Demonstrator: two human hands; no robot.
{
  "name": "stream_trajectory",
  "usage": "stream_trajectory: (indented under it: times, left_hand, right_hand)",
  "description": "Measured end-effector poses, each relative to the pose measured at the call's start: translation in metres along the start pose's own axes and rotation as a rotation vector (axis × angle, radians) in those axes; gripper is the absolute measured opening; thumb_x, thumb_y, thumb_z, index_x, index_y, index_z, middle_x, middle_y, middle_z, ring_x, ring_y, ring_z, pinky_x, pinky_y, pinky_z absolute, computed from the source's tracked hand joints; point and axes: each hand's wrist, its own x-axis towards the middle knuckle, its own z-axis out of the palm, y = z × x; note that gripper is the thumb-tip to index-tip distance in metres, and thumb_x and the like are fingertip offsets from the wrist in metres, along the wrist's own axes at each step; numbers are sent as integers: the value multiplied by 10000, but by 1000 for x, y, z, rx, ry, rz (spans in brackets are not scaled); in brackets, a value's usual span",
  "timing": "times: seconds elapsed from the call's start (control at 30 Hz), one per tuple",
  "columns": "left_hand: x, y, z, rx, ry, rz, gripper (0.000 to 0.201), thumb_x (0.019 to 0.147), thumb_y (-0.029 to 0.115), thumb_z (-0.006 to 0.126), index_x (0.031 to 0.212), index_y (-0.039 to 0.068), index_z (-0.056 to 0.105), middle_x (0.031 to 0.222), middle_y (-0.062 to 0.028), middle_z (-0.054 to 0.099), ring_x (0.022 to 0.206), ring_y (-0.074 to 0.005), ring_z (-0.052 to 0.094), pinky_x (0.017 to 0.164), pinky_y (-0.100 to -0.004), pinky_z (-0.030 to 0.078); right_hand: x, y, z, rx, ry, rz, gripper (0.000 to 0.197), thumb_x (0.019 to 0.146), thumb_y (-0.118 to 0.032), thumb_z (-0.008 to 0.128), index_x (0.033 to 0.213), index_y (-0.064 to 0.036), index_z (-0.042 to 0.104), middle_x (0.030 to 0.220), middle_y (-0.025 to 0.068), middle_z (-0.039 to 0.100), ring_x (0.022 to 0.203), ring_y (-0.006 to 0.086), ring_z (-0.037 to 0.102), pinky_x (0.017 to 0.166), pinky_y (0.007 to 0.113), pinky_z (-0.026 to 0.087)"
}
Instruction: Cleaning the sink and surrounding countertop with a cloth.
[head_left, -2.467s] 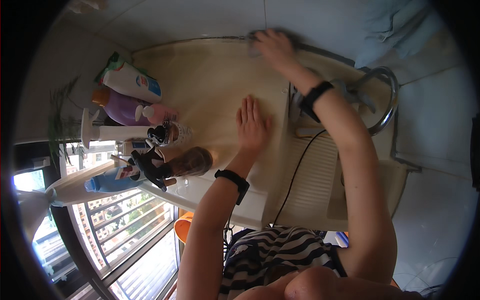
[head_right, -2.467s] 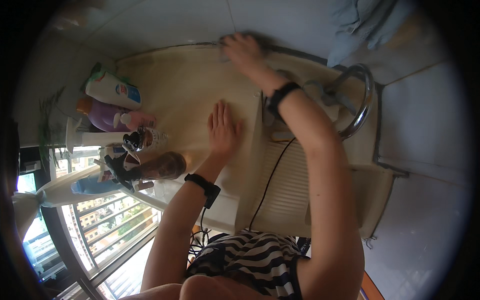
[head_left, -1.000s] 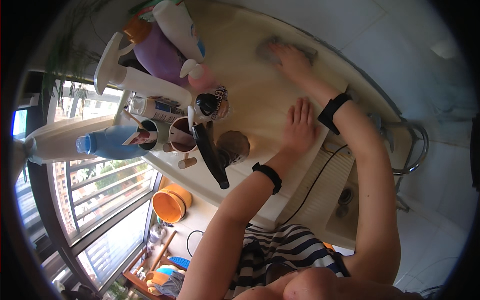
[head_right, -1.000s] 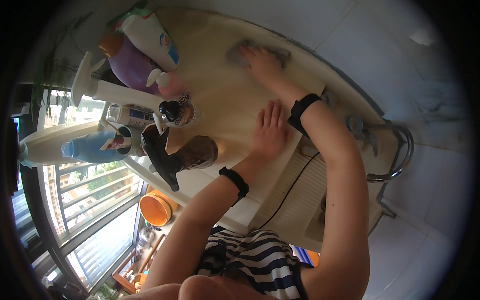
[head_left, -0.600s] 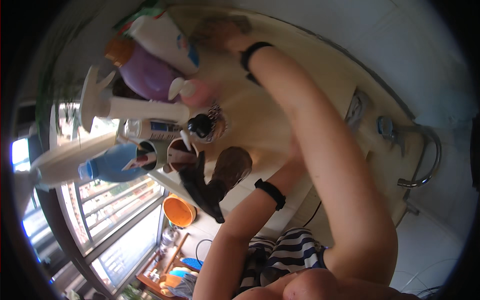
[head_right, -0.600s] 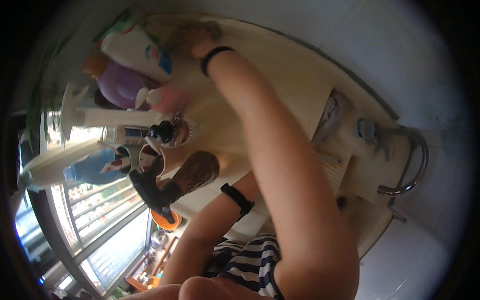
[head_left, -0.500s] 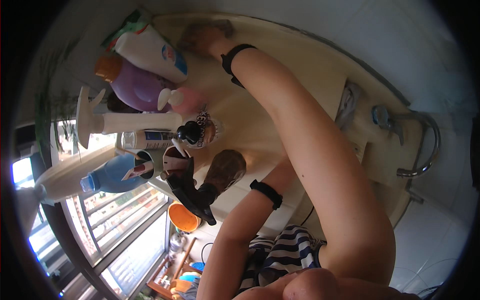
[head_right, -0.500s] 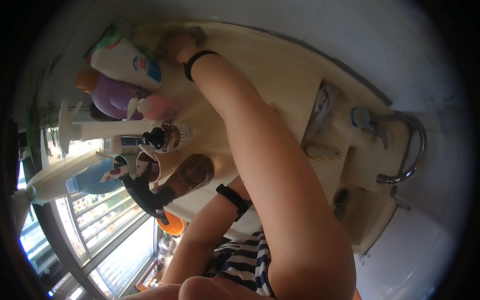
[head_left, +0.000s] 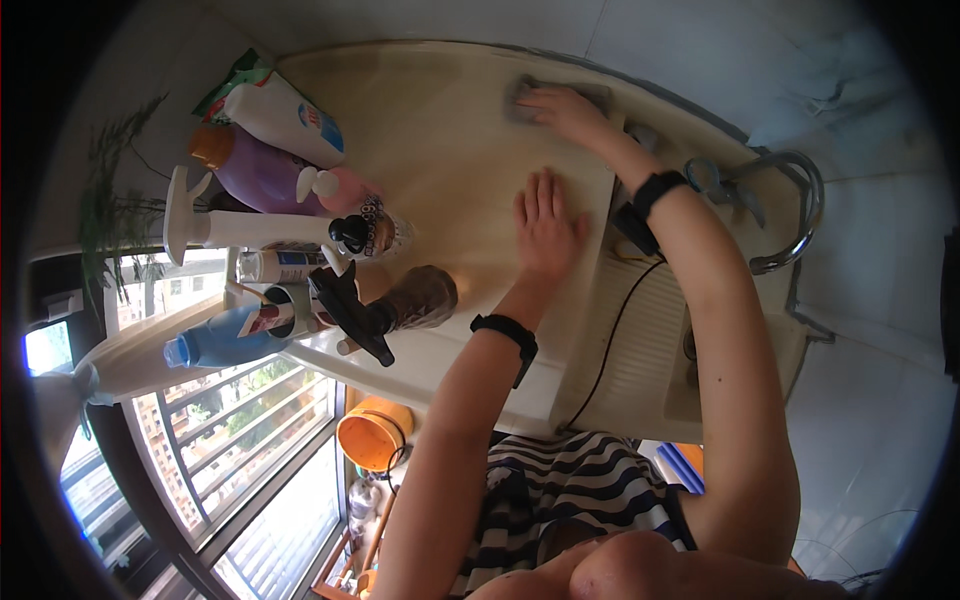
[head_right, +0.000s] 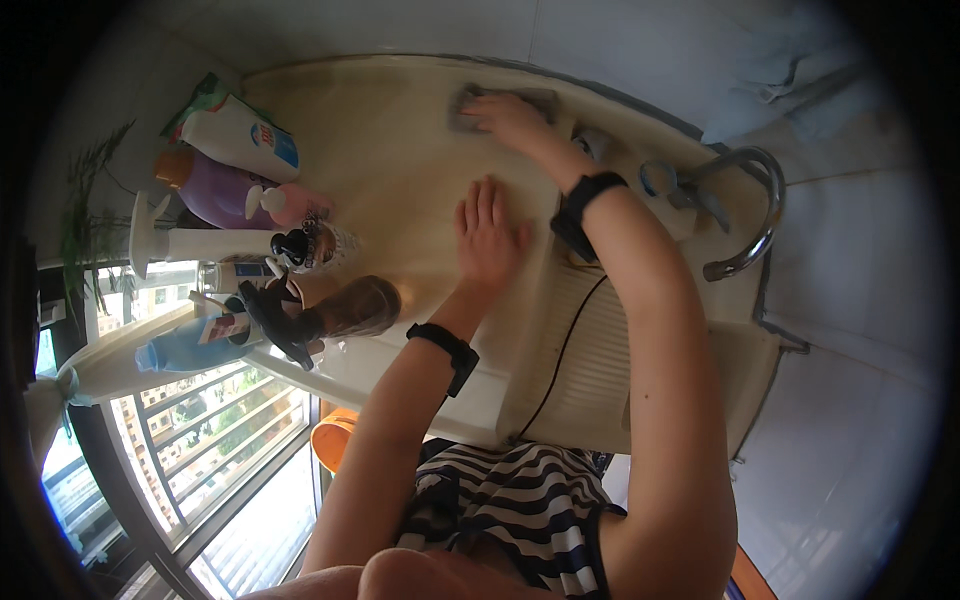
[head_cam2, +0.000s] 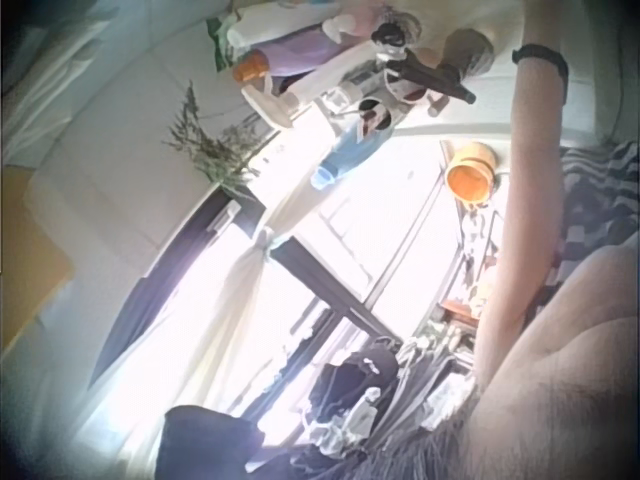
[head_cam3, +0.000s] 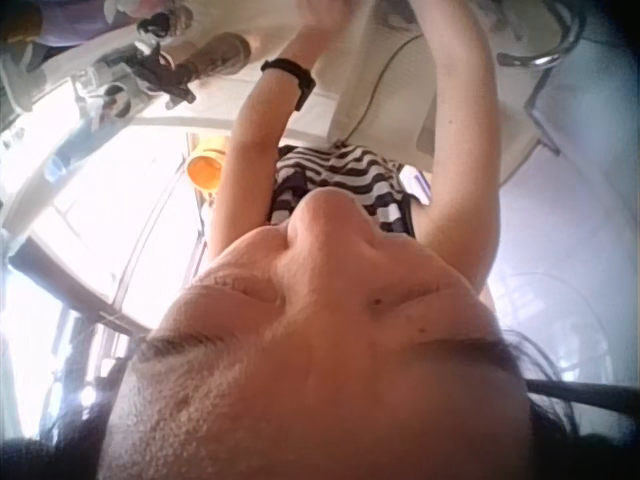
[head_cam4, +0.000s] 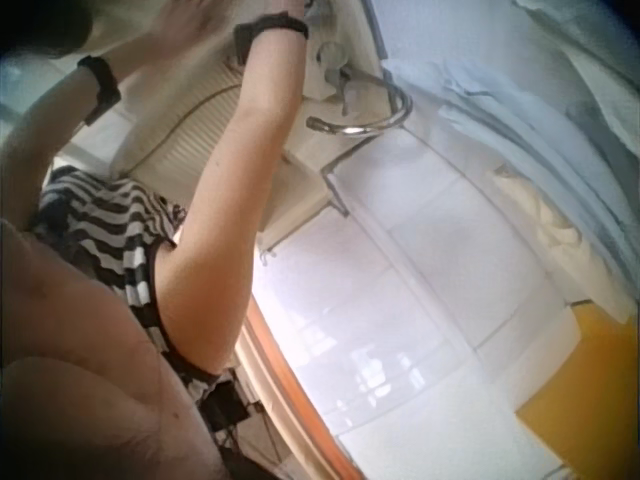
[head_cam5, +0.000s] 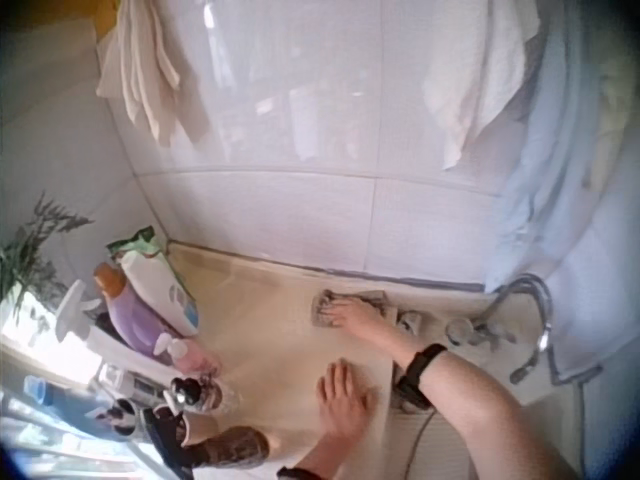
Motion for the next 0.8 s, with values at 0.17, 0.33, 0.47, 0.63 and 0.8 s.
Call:
stream_trajectory:
  times: [0.17, 0.33, 0.47, 0.63, 0.8]
  left_hand:
    - [-5, -4, -4, 16, -9, 7, 624, 794, 357, 563, 1275, 7, 374, 1314, -127, 376, 1259, -266, 302, 1048, -450, 201]
    - [0, 11, -8, -12, -10, 55, 608, 789, 344, 571, 1266, 15, 384, 1287, -123, 394, 1243, -268, 317, 1044, -449, 210]
    - [-6, 3, -14, 28, 35, 51, 559, 796, 331, 560, 1226, 7, 408, 1252, -137, 413, 1223, -285, 332, 1037, -447, 222]
    - [-20, -5, 3, -236, 173, 60, 427, 773, 182, 611, 1124, 6, 444, 1169, -187, 438, 1097, -352, 392, 940, -453, 297]
    - [-72, 15, -94, -331, 62, 182, 405, 790, 115, 597, 1147, 12, 435, 1181, -195, 428, 1062, -377, 410, 894, -452, 333]
  right_hand:
    - [-60, -4, -27, 197, 44, 295, 347, 781, -120, 577, 1127, -125, 599, 1206, 122, 540, 1166, 283, 457, 967, 375, 372]
    - [-62, 28, -18, 451, 162, 379, 339, 792, -165, 599, 1130, -194, 608, 1191, 109, 555, 1130, 288, 486, 954, 360, 382]
    - [-49, 0, -9, 164, 212, 353, 328, 797, -249, 604, 1126, -240, 607, 1151, 43, 584, 1060, 274, 504, 925, 350, 399]
    - [-78, -53, 17, 34, 118, 331, 337, 796, -306, 589, 1132, -279, 595, 1191, 9, 554, 1070, 268, 497, 903, 421, 397]
    - [-155, -171, 6, -17, 7, 240, 385, 809, -265, 568, 1193, -265, 537, 1279, 4, 475, 1136, 294, 440, 856, 481, 404]
